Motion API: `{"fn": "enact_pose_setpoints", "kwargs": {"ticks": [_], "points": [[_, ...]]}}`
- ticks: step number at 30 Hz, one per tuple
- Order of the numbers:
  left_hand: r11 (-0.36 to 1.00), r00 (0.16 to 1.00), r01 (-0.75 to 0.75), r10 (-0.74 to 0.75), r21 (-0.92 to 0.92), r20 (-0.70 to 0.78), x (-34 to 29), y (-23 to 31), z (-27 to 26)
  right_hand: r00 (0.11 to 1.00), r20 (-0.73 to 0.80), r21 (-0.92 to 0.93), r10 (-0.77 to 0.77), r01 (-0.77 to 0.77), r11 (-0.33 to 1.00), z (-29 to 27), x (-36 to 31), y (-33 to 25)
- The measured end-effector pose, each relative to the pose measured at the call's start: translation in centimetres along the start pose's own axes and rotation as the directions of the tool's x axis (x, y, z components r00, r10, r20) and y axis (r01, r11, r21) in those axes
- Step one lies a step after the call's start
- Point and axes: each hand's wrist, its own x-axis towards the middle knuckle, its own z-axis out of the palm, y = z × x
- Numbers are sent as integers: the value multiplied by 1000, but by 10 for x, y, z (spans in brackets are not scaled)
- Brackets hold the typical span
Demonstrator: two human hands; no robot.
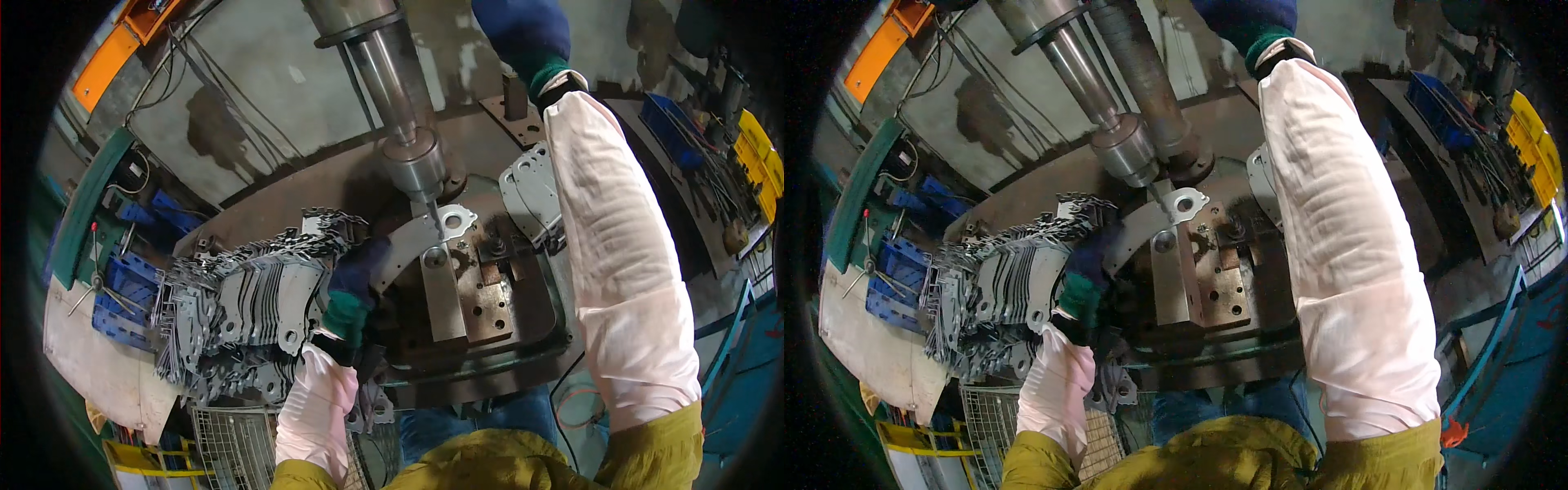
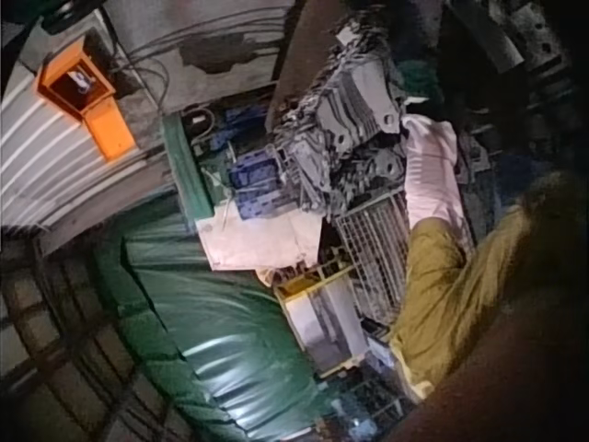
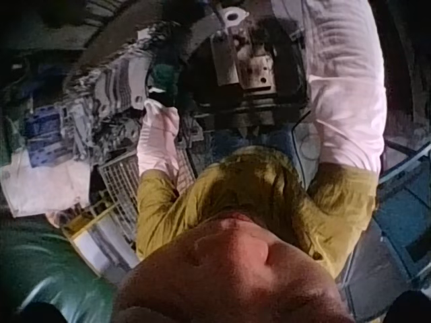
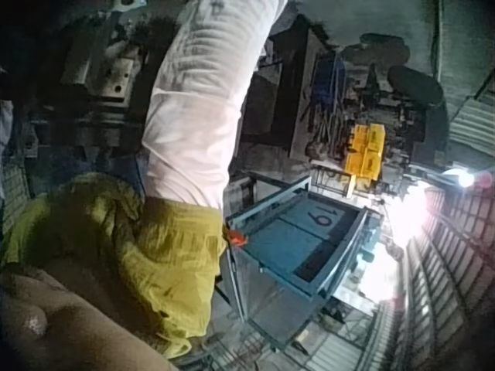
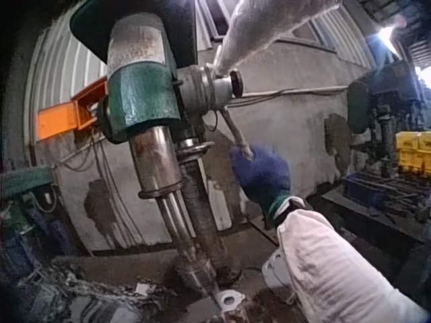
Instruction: The person is using a drill press to create holes in metal workpieces on a fabrication floor.
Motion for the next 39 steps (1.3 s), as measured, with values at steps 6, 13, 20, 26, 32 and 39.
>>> {"fn": "enact_pose_setpoints", "kwargs": {"ticks": [6,13,20,26,32,39], "points": [[992,997,40,-47,-118,-57,38,-25,17,998,-52,8,34,-34,999,-9,1,0],[999,998,-32,29,-43,-62,7,-97,49,991,132,-18,23,-21,1000,-8,0,-7],[921,935,355,-353,-159,43,47,-34,47,923,382,21,-53,49,999,-72,-15,7],[151,444,655,-869,-740,216,69,-89,78,861,502,170,87,-197,966,-99,-30,-20],[957,904,291,-277,-7,-325,40,15,7,867,497,221,33,-163,962,-130,-77,4],[545,833,436,-545,-716,92,4,97,-18,537,838,113,99,-348,931,-173,-177,9]]}}
